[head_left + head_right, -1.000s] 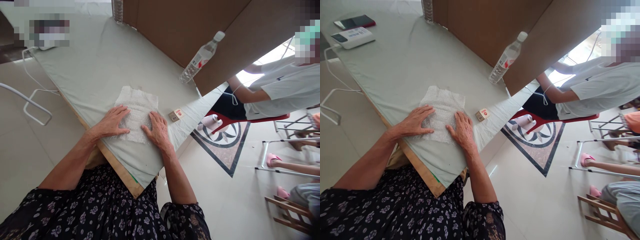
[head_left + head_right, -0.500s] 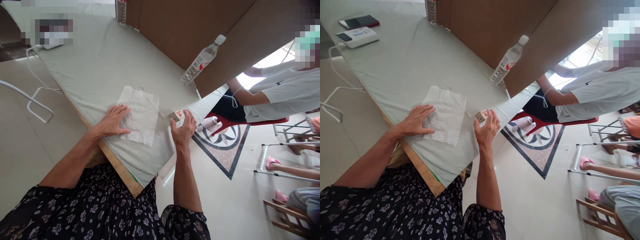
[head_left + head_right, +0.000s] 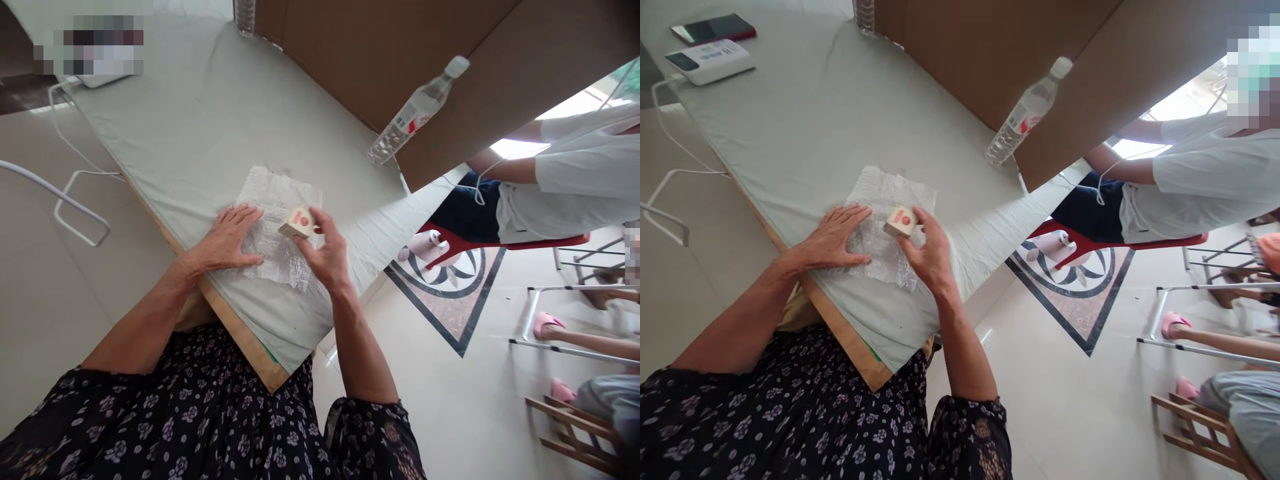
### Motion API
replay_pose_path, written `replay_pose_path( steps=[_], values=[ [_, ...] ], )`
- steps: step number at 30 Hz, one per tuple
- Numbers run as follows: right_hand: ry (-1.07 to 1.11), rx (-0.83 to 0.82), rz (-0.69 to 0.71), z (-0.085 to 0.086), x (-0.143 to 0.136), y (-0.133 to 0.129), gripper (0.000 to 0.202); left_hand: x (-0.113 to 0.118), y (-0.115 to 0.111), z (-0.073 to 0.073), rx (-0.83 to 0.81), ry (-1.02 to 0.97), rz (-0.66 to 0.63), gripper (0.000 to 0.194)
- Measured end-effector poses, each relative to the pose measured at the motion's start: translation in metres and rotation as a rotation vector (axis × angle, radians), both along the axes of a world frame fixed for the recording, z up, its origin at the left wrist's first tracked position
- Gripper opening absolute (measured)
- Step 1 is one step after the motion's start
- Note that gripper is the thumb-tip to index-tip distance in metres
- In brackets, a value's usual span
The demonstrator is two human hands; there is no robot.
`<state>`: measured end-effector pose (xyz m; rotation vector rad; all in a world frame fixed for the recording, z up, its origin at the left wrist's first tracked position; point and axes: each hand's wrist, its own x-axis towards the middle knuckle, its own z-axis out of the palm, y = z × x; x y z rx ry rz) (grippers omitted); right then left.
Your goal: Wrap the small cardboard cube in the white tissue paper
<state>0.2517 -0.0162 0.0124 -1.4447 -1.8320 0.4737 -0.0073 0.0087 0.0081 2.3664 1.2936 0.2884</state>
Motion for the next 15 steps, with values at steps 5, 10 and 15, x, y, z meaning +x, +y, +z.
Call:
replay_pose_path(
  steps=[5,10,15],
  values=[
    [-0.143,-0.105,0.118,-0.019,-0.03,0.012,0.055,0.002,0.0,-0.003,0.012,-0.007,0.005,0.101],
    [-0.17,-0.102,0.158,-0.024,-0.026,0.015,0.055,0.002,0.0,-0.007,0.026,-0.017,0.006,0.101],
    [-0.158,-0.117,0.169,-0.021,-0.024,0.018,0.054,0.002,0.002,-0.007,0.03,-0.025,-0.003,0.101]
  ],
)
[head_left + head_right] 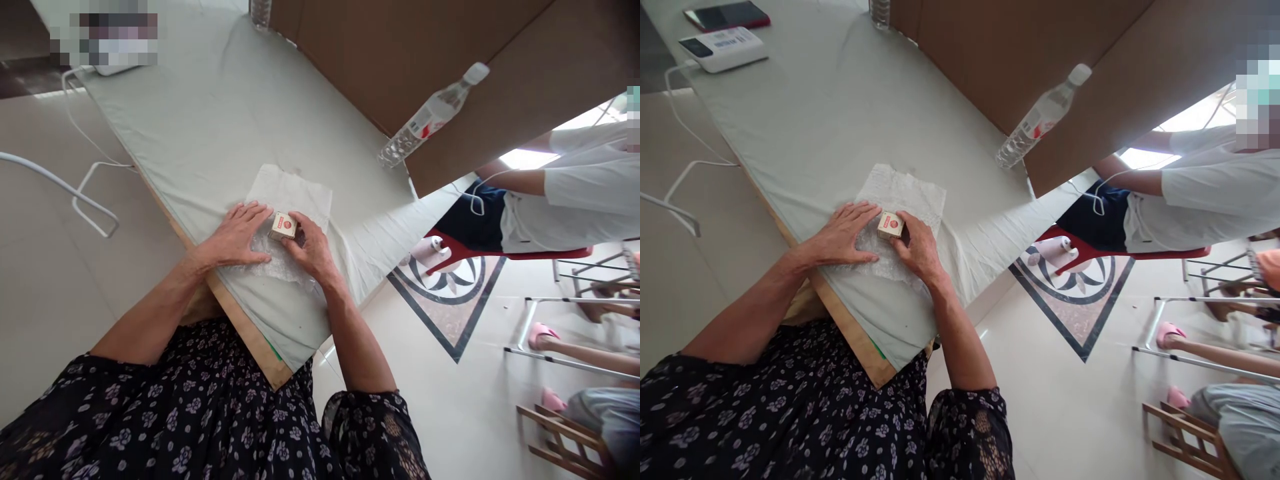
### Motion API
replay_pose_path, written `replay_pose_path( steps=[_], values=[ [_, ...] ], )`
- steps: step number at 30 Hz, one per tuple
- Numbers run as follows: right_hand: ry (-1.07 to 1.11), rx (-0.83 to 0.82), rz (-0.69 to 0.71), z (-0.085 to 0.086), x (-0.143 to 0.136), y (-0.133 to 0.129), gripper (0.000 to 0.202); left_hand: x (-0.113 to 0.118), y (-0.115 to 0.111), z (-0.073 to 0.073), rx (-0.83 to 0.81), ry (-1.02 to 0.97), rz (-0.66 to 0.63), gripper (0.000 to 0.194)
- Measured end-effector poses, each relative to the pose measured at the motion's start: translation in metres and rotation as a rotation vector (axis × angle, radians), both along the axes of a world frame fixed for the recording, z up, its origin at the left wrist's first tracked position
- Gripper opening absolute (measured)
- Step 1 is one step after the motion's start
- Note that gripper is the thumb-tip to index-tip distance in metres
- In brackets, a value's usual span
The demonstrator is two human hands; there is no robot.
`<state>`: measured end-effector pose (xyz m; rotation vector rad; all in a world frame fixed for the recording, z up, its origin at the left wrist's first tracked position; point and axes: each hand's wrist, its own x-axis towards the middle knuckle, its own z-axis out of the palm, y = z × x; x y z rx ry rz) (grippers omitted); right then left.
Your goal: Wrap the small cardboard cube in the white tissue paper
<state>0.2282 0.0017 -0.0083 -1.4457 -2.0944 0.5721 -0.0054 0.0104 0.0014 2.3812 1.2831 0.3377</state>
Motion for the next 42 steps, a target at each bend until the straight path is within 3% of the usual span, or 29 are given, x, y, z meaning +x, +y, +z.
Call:
replay_pose_path(
  steps=[12,16,18,21,23,26,29,34,37,42],
  values=[
    [-0.056,0.058,0.013,0.006,-0.002,-0.006,0.062,-0.001,0.001,0.001,-0.007,-0.04,0.0,0.098],
    [-0.021,0.19,-0.047,0.026,0.009,-0.039,0.057,-0.013,-0.005,0.012,0.029,-0.168,0.06,0.086],
    [-0.07,0.219,0.028,0.032,0.014,-0.061,0.048,-0.023,-0.011,0.019,0.069,-0.209,0.075,0.079],
    [-0.213,0.216,0.152,0.029,0.014,-0.087,0.041,-0.034,-0.025,0.026,0.087,-0.189,0.017,0.071],
    [-0.266,0.199,0.155,0.021,0.008,-0.093,0.028,-0.037,-0.035,0.026,0.079,-0.153,-0.029,0.066],
    [-0.263,0.186,0.086,0.012,-0.001,-0.089,0.02,-0.033,-0.047,0.023,0.085,-0.089,-0.07,0.065],
    [-0.218,0.216,0.013,0.017,-0.005,-0.077,0.024,-0.024,-0.051,0.023,0.147,-0.037,-0.036,0.065],
    [-0.155,0.248,-0.075,0.037,-0.006,-0.057,0.028,-0.007,-0.039,0.028,0.195,-0.055,0.045,0.034],
    [-0.145,0.225,-0.087,0.039,-0.005,-0.049,0.029,0.002,-0.029,0.03,0.173,-0.12,0.109,0.016],
    [-0.115,0.211,-0.066,0.037,0.0,-0.042,0.024,0.012,-0.017,0.029,0.136,-0.256,0.207,0.019]
  ],
)
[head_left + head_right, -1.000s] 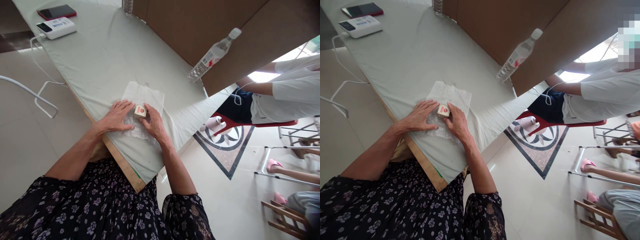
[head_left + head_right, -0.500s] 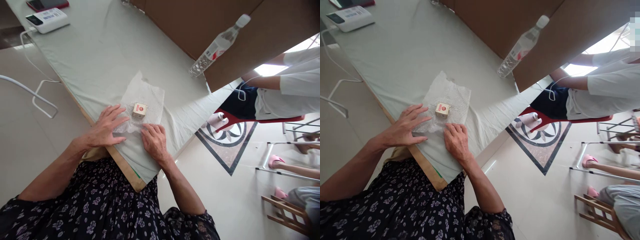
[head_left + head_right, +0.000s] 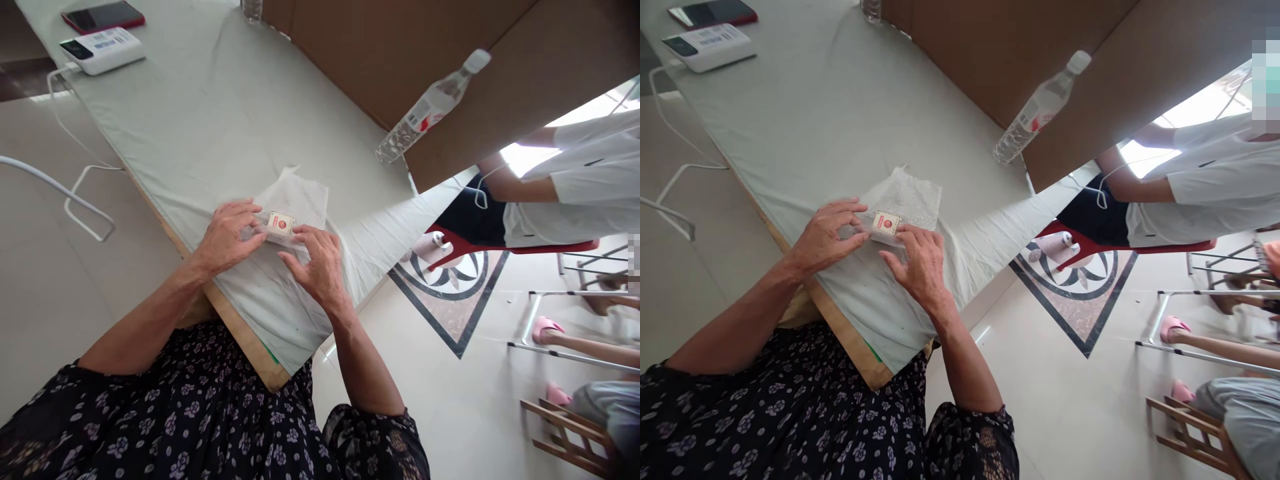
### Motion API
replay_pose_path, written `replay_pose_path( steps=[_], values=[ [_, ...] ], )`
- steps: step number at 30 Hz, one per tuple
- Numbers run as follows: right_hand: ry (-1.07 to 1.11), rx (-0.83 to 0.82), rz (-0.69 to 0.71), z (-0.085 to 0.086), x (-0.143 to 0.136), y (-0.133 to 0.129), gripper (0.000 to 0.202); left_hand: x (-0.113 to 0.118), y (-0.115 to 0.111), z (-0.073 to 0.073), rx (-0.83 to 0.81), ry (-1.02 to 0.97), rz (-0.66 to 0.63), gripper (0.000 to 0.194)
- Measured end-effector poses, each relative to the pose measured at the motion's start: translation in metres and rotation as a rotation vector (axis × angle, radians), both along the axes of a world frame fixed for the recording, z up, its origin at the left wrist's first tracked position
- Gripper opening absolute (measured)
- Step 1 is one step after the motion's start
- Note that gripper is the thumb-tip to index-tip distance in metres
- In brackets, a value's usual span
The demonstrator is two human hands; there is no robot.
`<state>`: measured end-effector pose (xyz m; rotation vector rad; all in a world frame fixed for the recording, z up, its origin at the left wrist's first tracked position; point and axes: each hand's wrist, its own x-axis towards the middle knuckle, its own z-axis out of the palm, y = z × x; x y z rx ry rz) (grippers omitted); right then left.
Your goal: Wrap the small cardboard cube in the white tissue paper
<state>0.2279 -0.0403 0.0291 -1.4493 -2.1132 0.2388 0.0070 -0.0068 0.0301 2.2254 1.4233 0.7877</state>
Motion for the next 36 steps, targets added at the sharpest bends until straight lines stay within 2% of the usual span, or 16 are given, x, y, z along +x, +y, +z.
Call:
replay_pose_path(
  steps=[4,7,11,15,24,32,36],
  values=[
    [0.116,-0.08,0.003,0.004,0.002,0.014,0.015,0.008,0.007,0.002,0.03,-0.02,0.002,0.019],
    [0.303,-0.175,0.043,0.005,0.002,0.03,0.017,0.013,0.012,0.004,-0.002,-0.084,0.022,0.018],
    [0.549,-0.312,0.042,-0.001,0.001,0.046,0.025,0.017,0.019,0.002,-0.097,-0.213,0.061,0.016],
    [0.669,-0.396,0.004,-0.01,-0.002,0.049,0.031,0.019,0.024,-0.001,-0.159,-0.302,0.072,0.015],
    [0.699,-0.345,-0.076,-0.013,-0.007,0.048,0.026,0.023,0.027,-0.008,-0.142,-0.363,0.104,0.013],
    [0.671,-0.326,-0.093,-0.014,-0.008,0.047,0.021,0.024,0.03,-0.01,-0.141,-0.353,0.107,0.012],
    [0.674,-0.303,-0.079,-0.02,-0.008,0.048,0.022,0.024,0.031,-0.011,-0.144,-0.351,0.119,0.012]
  ],
)
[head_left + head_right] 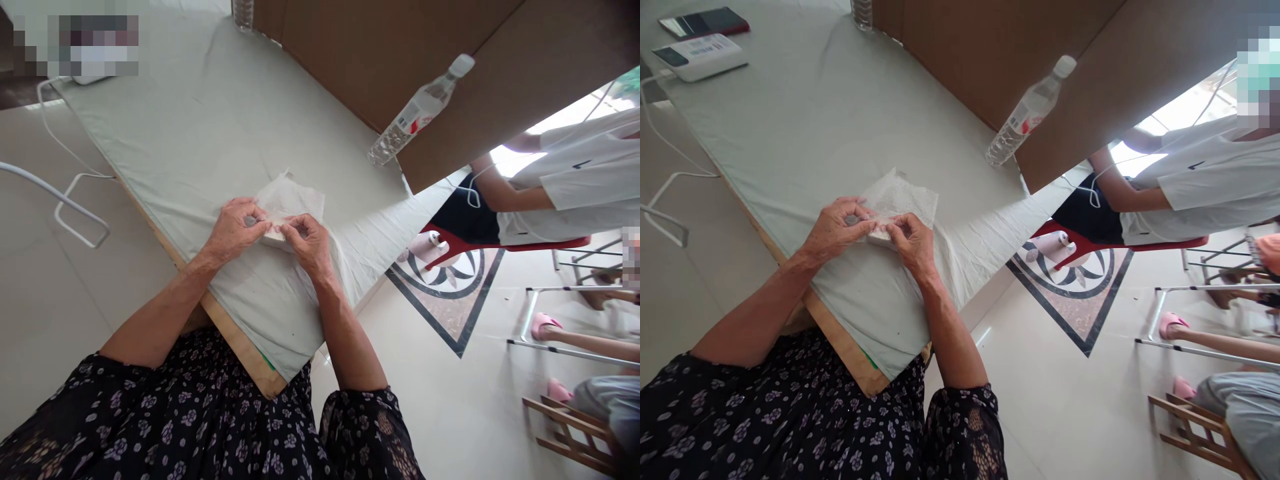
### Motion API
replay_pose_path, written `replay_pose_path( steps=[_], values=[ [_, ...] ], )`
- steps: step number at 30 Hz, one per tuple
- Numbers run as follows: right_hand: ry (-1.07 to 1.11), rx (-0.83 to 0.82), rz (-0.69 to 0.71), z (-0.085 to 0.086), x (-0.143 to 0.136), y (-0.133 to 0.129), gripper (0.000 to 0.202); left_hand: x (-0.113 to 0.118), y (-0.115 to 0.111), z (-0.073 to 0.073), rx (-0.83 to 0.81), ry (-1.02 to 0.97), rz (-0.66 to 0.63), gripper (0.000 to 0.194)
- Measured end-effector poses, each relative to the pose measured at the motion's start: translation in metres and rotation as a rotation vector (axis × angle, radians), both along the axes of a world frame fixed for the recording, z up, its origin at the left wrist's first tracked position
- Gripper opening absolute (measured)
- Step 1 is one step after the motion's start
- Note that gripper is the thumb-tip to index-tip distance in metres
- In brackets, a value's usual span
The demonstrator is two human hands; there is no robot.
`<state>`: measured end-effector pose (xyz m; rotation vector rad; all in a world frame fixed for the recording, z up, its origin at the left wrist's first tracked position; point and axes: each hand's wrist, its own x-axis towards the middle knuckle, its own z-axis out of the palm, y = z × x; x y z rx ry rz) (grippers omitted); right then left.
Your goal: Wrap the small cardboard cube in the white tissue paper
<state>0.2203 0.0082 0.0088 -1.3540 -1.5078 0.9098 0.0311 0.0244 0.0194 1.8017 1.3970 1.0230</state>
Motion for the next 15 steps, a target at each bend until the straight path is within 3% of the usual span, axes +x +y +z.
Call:
replay_pose_path(
  steps=[4,9,12,15],
  values=[
    [-0.138,0.064,-0.012,-0.006,0.003,0.001,0.022,0.001,0.002,0.004,-0.053,0.02,0.01,0.012],
    [-0.591,0.443,-0.191,0.01,0.006,-0.017,0.02,0.002,0.005,0.01,-0.119,0.099,0.001,0.014],
    [-0.773,0.547,-0.058,0.02,0.001,-0.031,0.022,0.003,0.007,0.011,-0.106,0.12,-0.024,0.017],
    [-0.881,0.512,0.152,0.02,-0.006,-0.035,0.025,-0.001,0.006,0.013,-0.109,0.149,-0.025,0.019]
  ],
)
